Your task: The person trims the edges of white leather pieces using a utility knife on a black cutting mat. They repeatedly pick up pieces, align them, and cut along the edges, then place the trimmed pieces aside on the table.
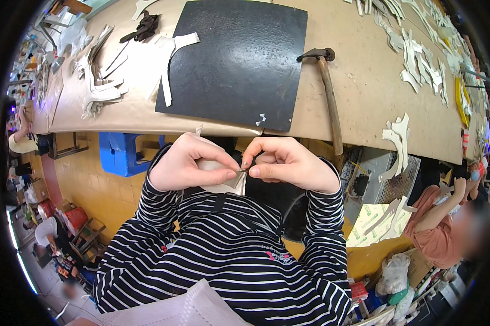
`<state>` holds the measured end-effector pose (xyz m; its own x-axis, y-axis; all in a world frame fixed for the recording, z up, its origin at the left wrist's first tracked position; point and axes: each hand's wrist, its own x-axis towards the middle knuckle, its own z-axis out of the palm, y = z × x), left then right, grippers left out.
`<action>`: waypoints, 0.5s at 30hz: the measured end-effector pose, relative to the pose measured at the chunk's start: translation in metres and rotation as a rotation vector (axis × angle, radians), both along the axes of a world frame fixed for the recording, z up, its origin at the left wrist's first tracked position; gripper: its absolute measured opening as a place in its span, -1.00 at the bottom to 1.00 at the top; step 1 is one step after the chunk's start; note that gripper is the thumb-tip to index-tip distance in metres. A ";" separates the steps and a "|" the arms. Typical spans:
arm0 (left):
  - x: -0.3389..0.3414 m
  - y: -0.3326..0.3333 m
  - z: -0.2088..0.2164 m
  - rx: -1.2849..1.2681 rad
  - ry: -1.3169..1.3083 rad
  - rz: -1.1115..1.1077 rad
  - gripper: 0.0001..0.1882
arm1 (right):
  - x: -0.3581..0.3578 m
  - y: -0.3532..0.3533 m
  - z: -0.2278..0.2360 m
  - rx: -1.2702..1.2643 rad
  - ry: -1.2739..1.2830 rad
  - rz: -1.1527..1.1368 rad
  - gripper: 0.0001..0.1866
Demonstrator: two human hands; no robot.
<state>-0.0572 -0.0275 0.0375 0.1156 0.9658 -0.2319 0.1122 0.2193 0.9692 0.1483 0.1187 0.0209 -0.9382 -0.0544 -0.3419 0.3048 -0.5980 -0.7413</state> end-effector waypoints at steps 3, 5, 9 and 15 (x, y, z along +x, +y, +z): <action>-0.001 0.001 -0.001 0.008 0.007 -0.006 -0.83 | 0.000 0.001 -0.003 0.015 -0.022 0.007 -0.84; -0.001 0.001 -0.002 0.015 0.012 -0.011 -0.83 | 0.000 0.001 -0.004 0.015 -0.032 0.008 -0.83; 0.000 0.001 -0.003 0.018 0.016 -0.014 -0.83 | -0.001 0.000 -0.003 -0.028 -0.038 0.005 -0.83; -0.002 0.001 -0.003 0.009 0.033 -0.050 -0.82 | -0.002 -0.001 -0.001 0.034 -0.075 0.011 -0.86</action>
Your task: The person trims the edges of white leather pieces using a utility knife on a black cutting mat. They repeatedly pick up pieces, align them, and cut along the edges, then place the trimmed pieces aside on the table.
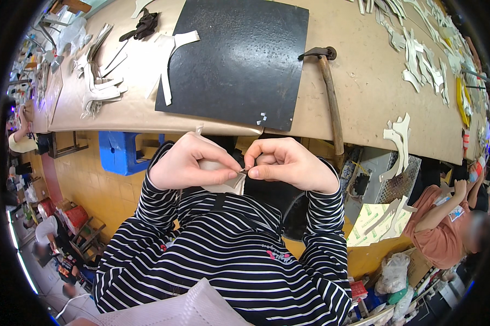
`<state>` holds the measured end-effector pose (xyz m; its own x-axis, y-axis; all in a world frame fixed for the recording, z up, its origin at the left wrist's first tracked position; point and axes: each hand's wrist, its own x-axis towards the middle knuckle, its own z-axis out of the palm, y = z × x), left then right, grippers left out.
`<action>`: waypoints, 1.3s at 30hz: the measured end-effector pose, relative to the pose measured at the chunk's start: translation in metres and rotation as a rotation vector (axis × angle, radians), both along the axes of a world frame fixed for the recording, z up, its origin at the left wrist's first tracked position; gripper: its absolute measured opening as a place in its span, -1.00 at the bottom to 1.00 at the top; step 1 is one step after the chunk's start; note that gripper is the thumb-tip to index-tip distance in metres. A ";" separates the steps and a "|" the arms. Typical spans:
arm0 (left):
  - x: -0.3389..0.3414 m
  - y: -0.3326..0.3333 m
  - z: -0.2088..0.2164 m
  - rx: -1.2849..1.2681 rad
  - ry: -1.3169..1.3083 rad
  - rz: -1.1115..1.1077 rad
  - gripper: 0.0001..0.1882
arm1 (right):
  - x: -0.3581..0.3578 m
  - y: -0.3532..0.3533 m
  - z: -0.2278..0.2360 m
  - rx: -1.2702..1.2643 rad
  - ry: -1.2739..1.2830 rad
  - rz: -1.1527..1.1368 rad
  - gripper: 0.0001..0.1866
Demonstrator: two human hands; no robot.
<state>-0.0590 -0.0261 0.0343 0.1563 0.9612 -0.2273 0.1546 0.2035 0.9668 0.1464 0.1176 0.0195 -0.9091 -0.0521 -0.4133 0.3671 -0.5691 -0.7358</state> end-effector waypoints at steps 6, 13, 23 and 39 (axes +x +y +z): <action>-0.002 0.004 0.000 0.028 0.002 0.050 -0.82 | 0.003 0.005 -0.013 0.004 -0.013 -0.247 -0.85; -0.021 0.023 0.013 0.317 0.329 0.280 -0.84 | -0.012 0.047 -0.082 0.901 -0.213 -0.735 -0.66; -0.072 0.126 -0.050 0.643 1.143 0.302 -0.58 | -0.001 0.114 -0.111 1.774 -0.480 -0.823 -0.72; -0.170 0.034 -0.108 0.295 0.714 1.119 -0.79 | -0.109 0.073 -0.069 1.793 0.119 -0.519 -0.64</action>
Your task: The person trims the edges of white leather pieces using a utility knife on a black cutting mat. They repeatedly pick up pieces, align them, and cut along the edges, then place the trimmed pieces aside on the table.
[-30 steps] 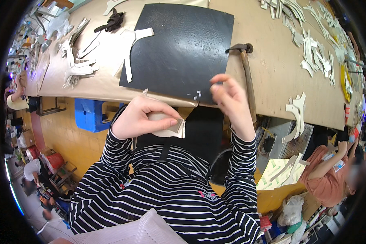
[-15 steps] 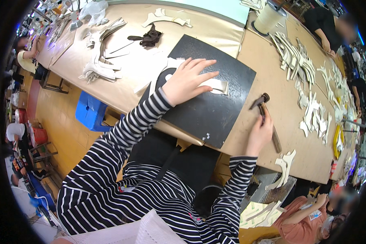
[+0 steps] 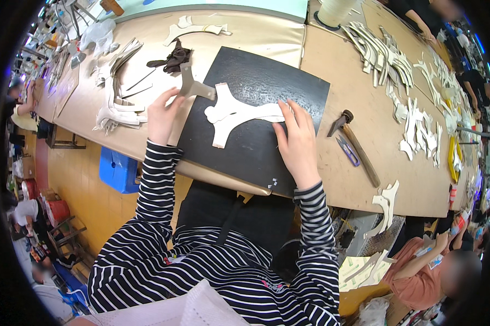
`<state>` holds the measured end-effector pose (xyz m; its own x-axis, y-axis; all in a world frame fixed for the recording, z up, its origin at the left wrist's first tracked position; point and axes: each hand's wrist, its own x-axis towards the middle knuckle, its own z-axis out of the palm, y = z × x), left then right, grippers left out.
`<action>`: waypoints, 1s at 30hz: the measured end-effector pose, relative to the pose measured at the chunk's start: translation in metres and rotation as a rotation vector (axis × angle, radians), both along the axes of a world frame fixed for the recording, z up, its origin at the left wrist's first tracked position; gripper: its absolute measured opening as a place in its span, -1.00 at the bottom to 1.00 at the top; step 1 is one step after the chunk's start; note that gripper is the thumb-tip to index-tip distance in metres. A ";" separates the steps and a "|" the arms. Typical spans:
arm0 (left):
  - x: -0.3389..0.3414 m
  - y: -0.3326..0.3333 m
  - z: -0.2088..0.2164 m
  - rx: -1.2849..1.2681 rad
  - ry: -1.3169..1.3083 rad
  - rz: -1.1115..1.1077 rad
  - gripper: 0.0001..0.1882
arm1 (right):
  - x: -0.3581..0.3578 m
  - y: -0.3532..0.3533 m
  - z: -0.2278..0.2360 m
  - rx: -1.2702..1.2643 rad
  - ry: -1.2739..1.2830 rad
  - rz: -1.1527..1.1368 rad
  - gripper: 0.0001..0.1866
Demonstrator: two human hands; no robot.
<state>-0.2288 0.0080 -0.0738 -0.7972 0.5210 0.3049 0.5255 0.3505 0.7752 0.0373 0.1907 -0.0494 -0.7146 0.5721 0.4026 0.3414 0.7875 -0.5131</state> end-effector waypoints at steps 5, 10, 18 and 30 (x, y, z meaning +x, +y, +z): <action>-0.005 -0.017 0.047 0.069 -0.001 -0.003 -0.82 | -0.019 -0.002 -0.001 -0.002 -0.149 -0.081 -0.63; 0.057 -0.021 0.077 0.377 -0.593 -0.277 -0.77 | -0.007 -0.046 0.018 -0.240 0.049 -0.028 -0.59; 0.156 0.003 0.053 0.227 -1.227 -0.656 -0.77 | 0.008 -0.074 0.029 -1.228 0.455 -0.001 -0.66; 0.116 0.017 0.029 -0.010 0.182 -0.492 -0.61 | 0.055 -0.069 0.033 -1.122 0.329 -0.005 -0.64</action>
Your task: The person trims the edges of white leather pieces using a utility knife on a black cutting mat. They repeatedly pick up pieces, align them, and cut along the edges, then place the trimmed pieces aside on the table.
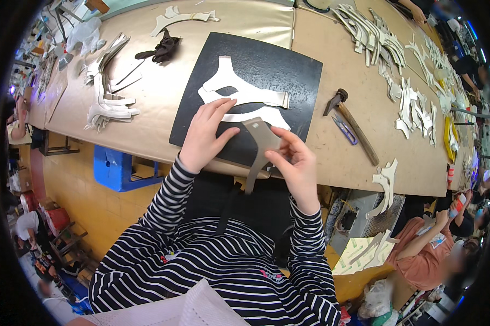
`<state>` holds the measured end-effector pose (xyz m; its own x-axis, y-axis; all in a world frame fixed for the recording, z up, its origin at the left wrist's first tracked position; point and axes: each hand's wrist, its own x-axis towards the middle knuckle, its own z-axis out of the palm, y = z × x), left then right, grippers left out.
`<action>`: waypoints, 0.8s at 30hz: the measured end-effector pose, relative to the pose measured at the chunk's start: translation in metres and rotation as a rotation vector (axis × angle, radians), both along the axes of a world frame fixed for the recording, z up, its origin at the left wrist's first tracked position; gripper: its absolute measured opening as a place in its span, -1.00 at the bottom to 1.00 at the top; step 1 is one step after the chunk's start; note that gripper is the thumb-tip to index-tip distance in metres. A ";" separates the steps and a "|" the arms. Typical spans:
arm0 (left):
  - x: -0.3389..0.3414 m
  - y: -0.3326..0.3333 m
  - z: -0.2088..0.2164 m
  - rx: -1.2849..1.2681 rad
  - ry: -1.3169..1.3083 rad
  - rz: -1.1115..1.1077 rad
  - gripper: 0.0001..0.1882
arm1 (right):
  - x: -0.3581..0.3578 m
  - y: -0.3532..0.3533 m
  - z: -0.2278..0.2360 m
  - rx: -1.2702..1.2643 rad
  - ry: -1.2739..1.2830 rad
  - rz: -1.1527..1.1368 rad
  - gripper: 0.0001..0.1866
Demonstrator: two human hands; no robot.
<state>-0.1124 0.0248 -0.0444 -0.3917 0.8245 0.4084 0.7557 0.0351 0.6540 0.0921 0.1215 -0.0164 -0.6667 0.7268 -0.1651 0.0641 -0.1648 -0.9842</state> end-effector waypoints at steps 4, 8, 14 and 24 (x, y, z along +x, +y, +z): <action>-0.010 0.007 -0.013 -0.224 0.025 -0.027 -0.70 | 0.026 0.017 0.007 0.464 -0.004 -0.005 -0.79; -0.010 0.002 -0.016 -0.272 -0.107 -0.121 -0.90 | 0.056 0.018 0.016 0.251 -0.025 -0.209 -0.76; -0.062 -0.029 0.004 -0.105 -0.427 0.156 -0.87 | 0.071 0.024 0.016 0.529 0.057 -0.258 -0.66; -0.017 0.022 -0.018 -0.073 0.023 0.029 -0.60 | -0.007 0.002 -0.023 0.974 -0.586 0.230 -0.51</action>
<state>-0.1295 0.0470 -0.0627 -0.4074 0.8405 0.3572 0.7686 0.1043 0.6312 0.0846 0.1237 -0.0398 -0.8059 0.5878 0.0707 0.4821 0.7209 -0.4979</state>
